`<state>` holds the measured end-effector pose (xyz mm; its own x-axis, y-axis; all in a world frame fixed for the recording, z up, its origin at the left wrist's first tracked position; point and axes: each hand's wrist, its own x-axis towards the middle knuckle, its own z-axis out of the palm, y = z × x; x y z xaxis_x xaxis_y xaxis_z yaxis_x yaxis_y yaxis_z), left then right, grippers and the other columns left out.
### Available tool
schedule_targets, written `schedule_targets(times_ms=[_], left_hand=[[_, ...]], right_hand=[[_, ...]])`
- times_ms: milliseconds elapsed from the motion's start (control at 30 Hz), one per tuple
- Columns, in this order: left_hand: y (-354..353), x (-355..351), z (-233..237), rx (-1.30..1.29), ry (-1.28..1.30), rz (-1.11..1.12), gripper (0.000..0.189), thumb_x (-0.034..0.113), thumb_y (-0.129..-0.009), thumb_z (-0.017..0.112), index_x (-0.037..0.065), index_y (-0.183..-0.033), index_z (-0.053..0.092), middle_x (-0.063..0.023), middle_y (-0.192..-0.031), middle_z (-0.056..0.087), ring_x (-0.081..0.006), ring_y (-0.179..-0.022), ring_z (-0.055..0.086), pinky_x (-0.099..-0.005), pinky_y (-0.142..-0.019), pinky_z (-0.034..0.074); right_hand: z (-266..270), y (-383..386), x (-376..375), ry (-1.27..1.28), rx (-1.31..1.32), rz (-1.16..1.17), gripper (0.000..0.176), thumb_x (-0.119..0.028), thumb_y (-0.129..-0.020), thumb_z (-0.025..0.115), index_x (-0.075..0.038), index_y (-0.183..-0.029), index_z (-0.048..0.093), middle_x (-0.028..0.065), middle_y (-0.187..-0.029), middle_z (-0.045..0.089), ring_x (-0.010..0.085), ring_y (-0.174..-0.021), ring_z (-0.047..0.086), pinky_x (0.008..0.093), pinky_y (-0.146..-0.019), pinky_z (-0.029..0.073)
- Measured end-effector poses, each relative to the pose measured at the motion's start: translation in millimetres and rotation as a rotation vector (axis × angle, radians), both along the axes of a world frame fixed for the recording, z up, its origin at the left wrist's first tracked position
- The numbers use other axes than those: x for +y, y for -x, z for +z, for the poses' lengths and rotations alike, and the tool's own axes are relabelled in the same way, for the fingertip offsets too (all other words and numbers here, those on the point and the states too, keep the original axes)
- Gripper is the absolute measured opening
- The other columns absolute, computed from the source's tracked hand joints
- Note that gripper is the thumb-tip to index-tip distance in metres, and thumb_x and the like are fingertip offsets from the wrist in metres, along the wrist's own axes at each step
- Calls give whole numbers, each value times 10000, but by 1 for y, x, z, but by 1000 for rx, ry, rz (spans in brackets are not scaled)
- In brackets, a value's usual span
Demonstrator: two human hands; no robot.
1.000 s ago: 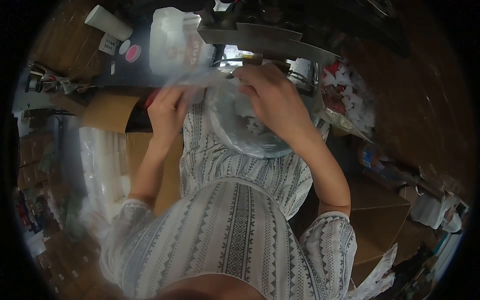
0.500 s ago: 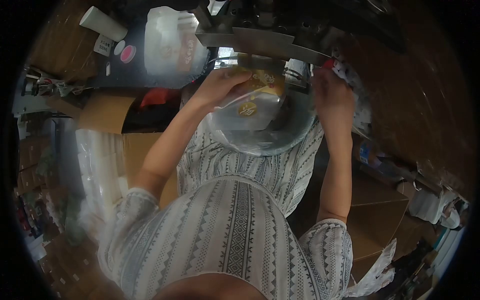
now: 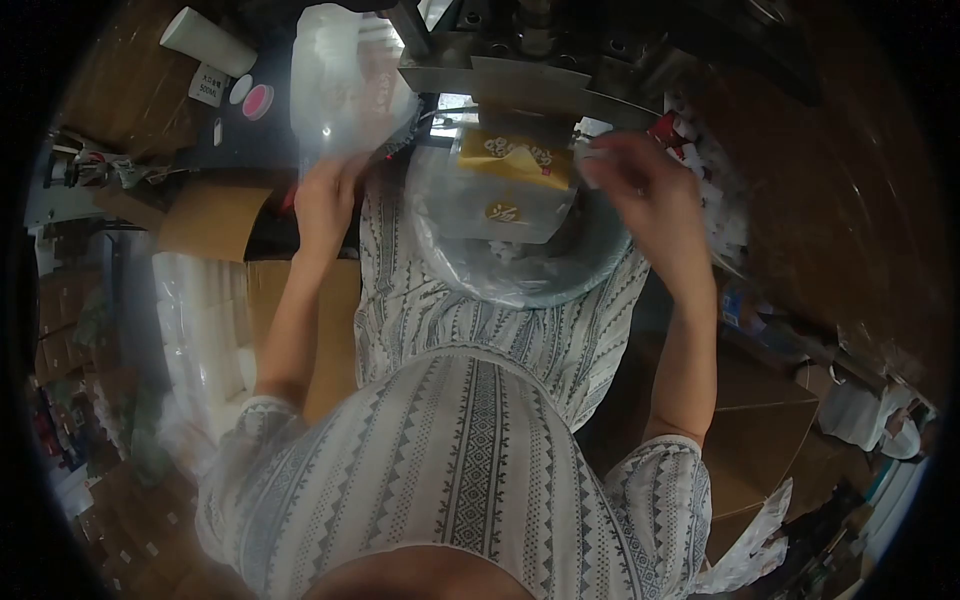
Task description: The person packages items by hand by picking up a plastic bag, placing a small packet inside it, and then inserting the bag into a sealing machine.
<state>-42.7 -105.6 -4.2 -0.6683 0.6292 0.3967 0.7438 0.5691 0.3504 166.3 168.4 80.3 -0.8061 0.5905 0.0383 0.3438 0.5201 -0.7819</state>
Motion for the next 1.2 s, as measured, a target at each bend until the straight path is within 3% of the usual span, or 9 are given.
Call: schedule_targets(times_ms=[300, 433, 467, 500, 667, 867, 933, 1033, 1200], left_hand=[[-59, 26, 45, -71, -168, -224, 62, 105, -816, 665, 53, -850, 658, -94, -776, 591, -287, -696, 603, -361, -577, 461], [-62, 59, 26, -398, -146, -453, 124, 151, -855, 647, 33, -878, 674, -95, -752, 607, -230, -648, 624, -325, -547, 459], [-60, 70, 24, -797, -108, -351, 164, 164, -870, 647, 18, -941, 669, -85, -809, 639, -184, -671, 626, -286, -576, 477], [-58, 80, 22, -1192, -63, -233, 211, 177, -885, 647, 4, -1003, 665, -75, -867, 671, -138, -693, 627, -248, -606, 494], [-41, 120, 15, -1620, -532, -165, 310, 196, -892, 643, -99, -984, 630, -91, -852, 654, -118, -758, 640, -207, -603, 515], [-10, 97, 8, -1150, -165, -189, 355, 242, -874, 665, -42, -1081, 613, -144, -1012, 648, -216, -859, 650, -315, -724, 522], [21, 71, 2, -45, -296, -71, 436, 283, -857, 673, 7, -1177, 566, -178, -1116, 598, -286, -1006, 590, -383, -835, 469], [25, 34, -29, 399, 142, -32, 484, 269, -841, 674, 40, -1237, 515, -178, -1172, 548, -340, -1120, 499, -427, -886, 417], [0, 3, -5, 51, 15, -1, 244, 133, -819, 652, 65, -1051, 622, -98, -959, 618, -328, -895, 594, -401, -720, 473]], right_hand=[[-2, 40, -47, -239, 247, 535, 250, -65, -825, 656, -41, -1072, 635, 79, -953, 662, 184, -845, 642, 299, -758, 494], [-17, 30, -30, 115, 104, 297, 226, -84, -852, 642, -38, -1074, 637, 97, -1020, 670, 188, -919, 646, 297, -795, 492], [-22, 28, -23, 189, 191, 163, 213, -95, -862, 640, -37, -1067, 641, 99, -1033, 672, 185, -939, 647, 293, -798, 491], [-20, 23, -18, 185, 192, 163, 213, -95, -862, 640, -37, -1067, 641, 99, -1033, 672, 185, -939, 647, 293, -798, 491], [-17, -11, 11, -272, -29, 12, 266, -121, -838, 644, -66, -1097, 625, 170, -960, 671, 282, -852, 665, 360, -708, 517], [-80, -11, 77, -639, -246, -11, 235, -121, -840, 588, -53, -1057, 648, 195, -998, 652, 369, -908, 628, 409, -773, 500], [-67, -8, 70, -594, -282, -17, 242, -109, -833, 584, -52, -1059, 647, 202, -980, 651, 376, -907, 625, 411, -771, 500], [-38, -11, 51, -465, -352, -66, 250, -91, -826, 592, -50, -1067, 645, 194, -968, 659, 350, -890, 640, 393, -761, 504], [-9, -10, 10, -64, -82, -79, 187, -80, -794, 640, -22, -972, 643, 172, -854, 667, 286, -783, 668, 381, -689, 518]])
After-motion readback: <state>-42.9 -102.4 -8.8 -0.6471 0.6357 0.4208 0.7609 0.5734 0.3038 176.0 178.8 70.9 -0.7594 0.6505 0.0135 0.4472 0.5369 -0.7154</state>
